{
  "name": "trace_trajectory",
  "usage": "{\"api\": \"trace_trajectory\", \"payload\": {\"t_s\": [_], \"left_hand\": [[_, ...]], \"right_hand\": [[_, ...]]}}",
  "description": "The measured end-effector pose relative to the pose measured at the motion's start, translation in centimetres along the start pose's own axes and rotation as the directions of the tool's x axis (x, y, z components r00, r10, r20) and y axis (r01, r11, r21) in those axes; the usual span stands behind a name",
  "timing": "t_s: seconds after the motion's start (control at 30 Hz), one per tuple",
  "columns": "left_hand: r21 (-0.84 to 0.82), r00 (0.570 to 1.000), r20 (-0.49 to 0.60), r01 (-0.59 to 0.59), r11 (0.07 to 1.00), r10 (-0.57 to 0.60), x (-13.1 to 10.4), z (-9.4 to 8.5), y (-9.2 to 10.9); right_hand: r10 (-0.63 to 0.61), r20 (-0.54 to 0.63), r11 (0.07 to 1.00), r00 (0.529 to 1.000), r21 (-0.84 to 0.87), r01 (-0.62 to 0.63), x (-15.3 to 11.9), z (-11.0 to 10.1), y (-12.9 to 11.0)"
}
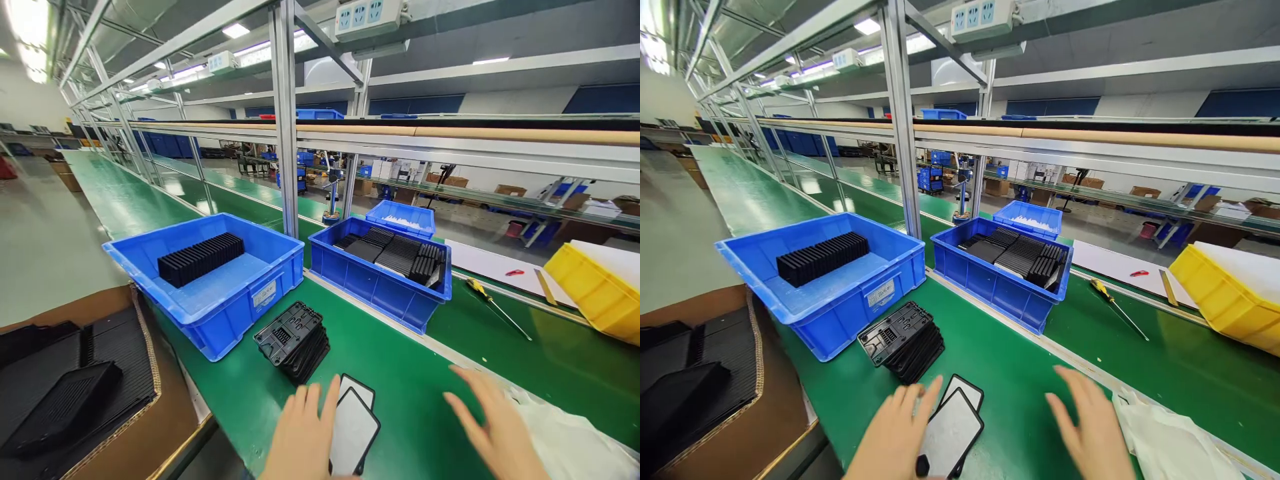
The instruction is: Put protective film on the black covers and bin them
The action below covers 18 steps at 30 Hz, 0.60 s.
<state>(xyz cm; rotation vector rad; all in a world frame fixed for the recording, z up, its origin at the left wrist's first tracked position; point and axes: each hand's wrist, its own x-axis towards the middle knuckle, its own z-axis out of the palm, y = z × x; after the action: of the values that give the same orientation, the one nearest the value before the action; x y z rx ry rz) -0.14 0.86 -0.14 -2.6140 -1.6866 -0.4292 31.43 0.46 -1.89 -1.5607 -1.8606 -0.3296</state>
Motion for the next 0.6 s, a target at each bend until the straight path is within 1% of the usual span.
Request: {"api": "trace_trajectory", "payload": {"t_s": [0.03,0.07,0.1,0.17,0.2,0.27,0.33,0.37,0.4,0.43,0.47,0.5,0.53,0.57,0.6], "left_hand": [[0.081,0.998,0.041,0.047,0.996,-0.050,-0.9,1.5,0.8],[0.103,0.994,0.070,0.081,0.991,-0.089,-1.5,3.0,1.4],[0.084,0.988,0.101,0.110,0.990,-0.118,-1.8,4.2,1.9],[-0.019,0.974,0.151,0.173,0.985,-0.168,-1.8,5.8,2.3],[-0.090,0.969,0.167,0.201,0.975,-0.184,-1.6,6.1,2.3],[-0.235,0.966,0.170,0.233,0.944,-0.196,-1.3,6.0,1.7],[-0.412,0.970,0.168,0.233,0.881,-0.178,-1.2,5.1,0.7],[-0.516,0.972,0.171,0.228,0.826,-0.161,-1.2,4.5,0.3],[-0.631,0.974,0.178,0.225,0.743,-0.143,-1.2,3.9,-0.1],[-0.748,0.975,0.185,0.221,0.627,-0.122,-1.1,3.3,-0.3],[-0.853,0.975,0.200,0.224,0.471,-0.102,-1.1,2.7,-0.4],[-0.930,0.970,0.229,0.242,0.278,-0.079,-1.1,2.1,-0.3],[-0.958,0.960,0.276,0.279,0.064,-0.042,-1.0,1.6,-0.2],[-0.935,0.945,0.328,0.326,-0.142,0.008,-0.9,1.2,0.1],[-0.879,0.928,0.366,0.368,-0.302,0.063,-0.8,0.9,0.4]], "right_hand": [[-0.068,0.075,0.986,0.995,0.155,0.055,0.4,1.0,-2.1],[-0.104,0.149,0.956,0.983,0.287,0.057,0.5,2.1,-3.9],[-0.120,0.223,0.924,0.967,0.380,0.027,0.5,3.2,-5.6],[-0.134,0.343,0.883,0.930,0.467,-0.045,0.1,5.0,-8.2],[-0.132,0.373,0.874,0.919,0.482,-0.070,0.0,5.6,-9.0],[-0.117,0.376,0.857,0.919,0.506,-0.098,0.0,6.0,-10.1],[-0.094,0.355,0.823,0.930,0.554,-0.129,0.6,5.4,-10.7],[-0.082,0.350,0.796,0.933,0.587,-0.150,1.0,4.8,-10.8],[-0.074,0.348,0.763,0.935,0.623,-0.171,1.4,4.1,-10.9],[-0.069,0.348,0.728,0.935,0.658,-0.192,1.9,3.3,-11.1],[-0.068,0.344,0.692,0.937,0.693,-0.204,2.2,2.6,-11.3],[-0.071,0.340,0.661,0.938,0.720,-0.210,2.5,1.9,-11.5],[-0.078,0.327,0.645,0.942,0.737,-0.203,2.8,1.4,-11.7],[-0.087,0.298,0.653,0.951,0.738,-0.172,2.9,1.0,-12.0],[-0.093,0.243,0.685,0.966,0.720,-0.115,3.1,0.8,-12.3]]}}
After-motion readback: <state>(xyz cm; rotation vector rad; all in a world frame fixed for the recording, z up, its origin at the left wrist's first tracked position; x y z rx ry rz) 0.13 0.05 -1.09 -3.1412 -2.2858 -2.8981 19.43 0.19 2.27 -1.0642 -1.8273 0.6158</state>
